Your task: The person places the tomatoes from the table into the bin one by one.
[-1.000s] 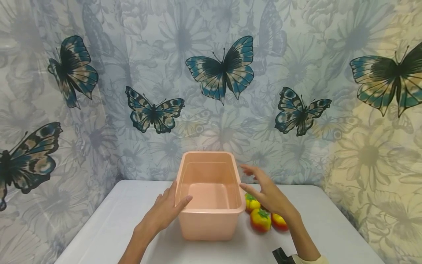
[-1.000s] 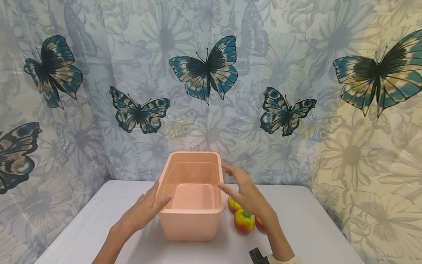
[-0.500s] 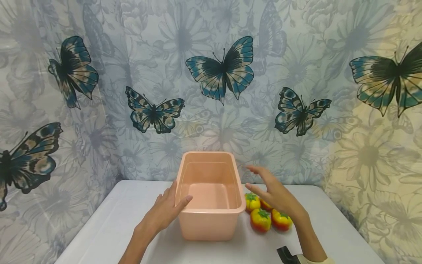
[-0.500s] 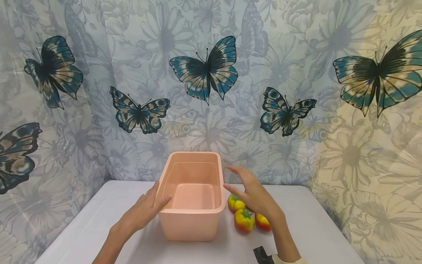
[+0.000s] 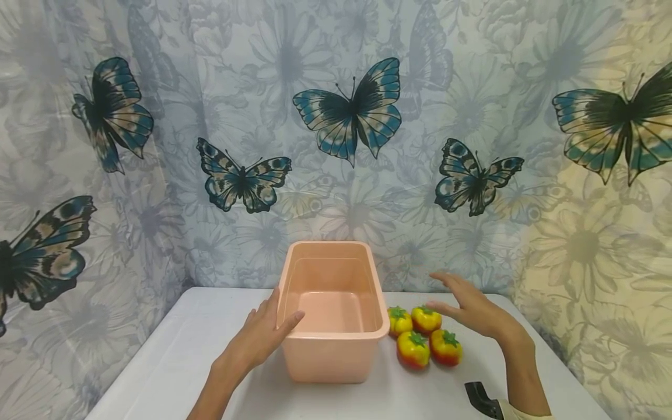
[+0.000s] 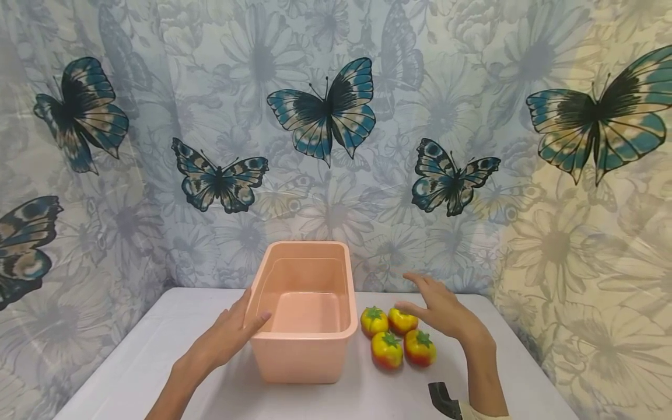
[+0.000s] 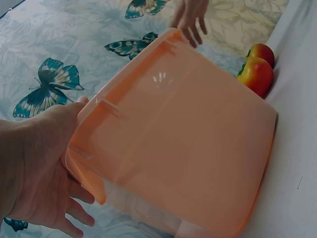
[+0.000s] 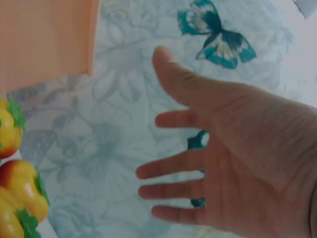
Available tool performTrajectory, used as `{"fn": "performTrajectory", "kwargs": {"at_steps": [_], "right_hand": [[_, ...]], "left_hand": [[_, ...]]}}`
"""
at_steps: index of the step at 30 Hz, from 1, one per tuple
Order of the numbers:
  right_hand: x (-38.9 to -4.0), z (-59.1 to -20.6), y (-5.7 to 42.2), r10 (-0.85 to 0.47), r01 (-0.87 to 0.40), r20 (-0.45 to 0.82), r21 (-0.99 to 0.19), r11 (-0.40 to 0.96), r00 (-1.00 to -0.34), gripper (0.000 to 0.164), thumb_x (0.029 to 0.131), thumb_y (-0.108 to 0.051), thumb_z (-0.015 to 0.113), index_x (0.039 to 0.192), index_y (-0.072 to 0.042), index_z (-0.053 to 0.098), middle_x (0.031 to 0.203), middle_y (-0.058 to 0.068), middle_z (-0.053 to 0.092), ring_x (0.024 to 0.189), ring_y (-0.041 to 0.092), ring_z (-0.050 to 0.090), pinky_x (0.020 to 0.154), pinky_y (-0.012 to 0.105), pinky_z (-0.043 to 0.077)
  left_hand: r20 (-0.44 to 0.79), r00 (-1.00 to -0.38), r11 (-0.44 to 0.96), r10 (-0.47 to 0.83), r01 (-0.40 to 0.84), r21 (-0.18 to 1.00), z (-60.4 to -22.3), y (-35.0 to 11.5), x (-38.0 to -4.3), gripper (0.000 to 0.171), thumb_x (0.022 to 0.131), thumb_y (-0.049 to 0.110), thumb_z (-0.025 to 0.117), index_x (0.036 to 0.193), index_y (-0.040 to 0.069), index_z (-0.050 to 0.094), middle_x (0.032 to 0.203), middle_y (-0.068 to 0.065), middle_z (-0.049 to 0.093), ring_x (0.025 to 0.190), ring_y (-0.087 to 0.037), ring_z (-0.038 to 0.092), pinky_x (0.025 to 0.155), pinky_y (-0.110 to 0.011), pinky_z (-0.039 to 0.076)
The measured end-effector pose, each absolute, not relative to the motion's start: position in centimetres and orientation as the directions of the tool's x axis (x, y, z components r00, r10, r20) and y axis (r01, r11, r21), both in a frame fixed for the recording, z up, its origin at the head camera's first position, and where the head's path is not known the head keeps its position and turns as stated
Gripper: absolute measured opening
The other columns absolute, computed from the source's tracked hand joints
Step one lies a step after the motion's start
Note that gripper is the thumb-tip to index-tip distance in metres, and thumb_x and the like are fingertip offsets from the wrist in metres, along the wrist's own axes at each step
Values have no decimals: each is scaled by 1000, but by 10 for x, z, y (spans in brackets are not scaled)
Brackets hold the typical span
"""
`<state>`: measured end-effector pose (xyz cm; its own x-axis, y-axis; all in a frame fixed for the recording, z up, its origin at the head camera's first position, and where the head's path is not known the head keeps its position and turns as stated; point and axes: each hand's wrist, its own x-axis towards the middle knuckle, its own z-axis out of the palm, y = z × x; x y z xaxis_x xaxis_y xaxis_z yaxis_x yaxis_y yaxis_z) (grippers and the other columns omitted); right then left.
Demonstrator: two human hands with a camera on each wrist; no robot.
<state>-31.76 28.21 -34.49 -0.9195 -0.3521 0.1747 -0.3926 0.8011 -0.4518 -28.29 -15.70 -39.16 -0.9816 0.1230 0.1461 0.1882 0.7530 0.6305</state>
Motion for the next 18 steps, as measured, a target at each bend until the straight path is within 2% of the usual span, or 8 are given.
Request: {"fn": "performTrajectory", "kwargs": {"at_steps": [5, 8, 13, 18], "right_hand": [[-327, -357, 303, -326, -266, -49, -471, 841, -944, 93, 98, -56, 66, 157, 7, 31, 157, 41, 37, 139, 62, 43, 104, 78, 42], [-333, -364, 309, -301, -201, -160, -452, 869, -940, 100, 95, -63, 66, 156, 9, 32, 156, 44, 35, 138, 64, 42, 106, 77, 41], [-337, -370, 314, -281, -163, -215, -441, 882, -935, 101, 94, -65, 66, 155, 8, 33, 155, 45, 35, 139, 64, 41, 108, 77, 40], [-340, -378, 318, -269, -143, -257, -422, 896, -928, 100, 93, -63, 69, 154, 8, 35, 155, 45, 37, 140, 64, 40, 109, 77, 38]], "left_hand": [[138, -984, 757, 112, 175, 630, -393, -157, -282, 107, 99, 79, 40, 168, 4, 8, 167, -29, 32, 156, -51, 29, 125, -69, 23], [138, -984, 756, 113, 175, 631, -393, -157, -282, 107, 99, 78, 40, 168, 4, 8, 168, -29, 31, 155, -53, 29, 125, -70, 24], [143, -981, 749, 132, 193, 634, -392, -156, -283, 106, 101, 76, 40, 168, 2, 6, 170, -28, 27, 159, -46, 26, 129, -69, 13], [146, -982, 754, 124, 189, 630, -392, -156, -283, 106, 100, 76, 40, 168, 1, 7, 169, -28, 28, 159, -45, 28, 129, -68, 13]]}}
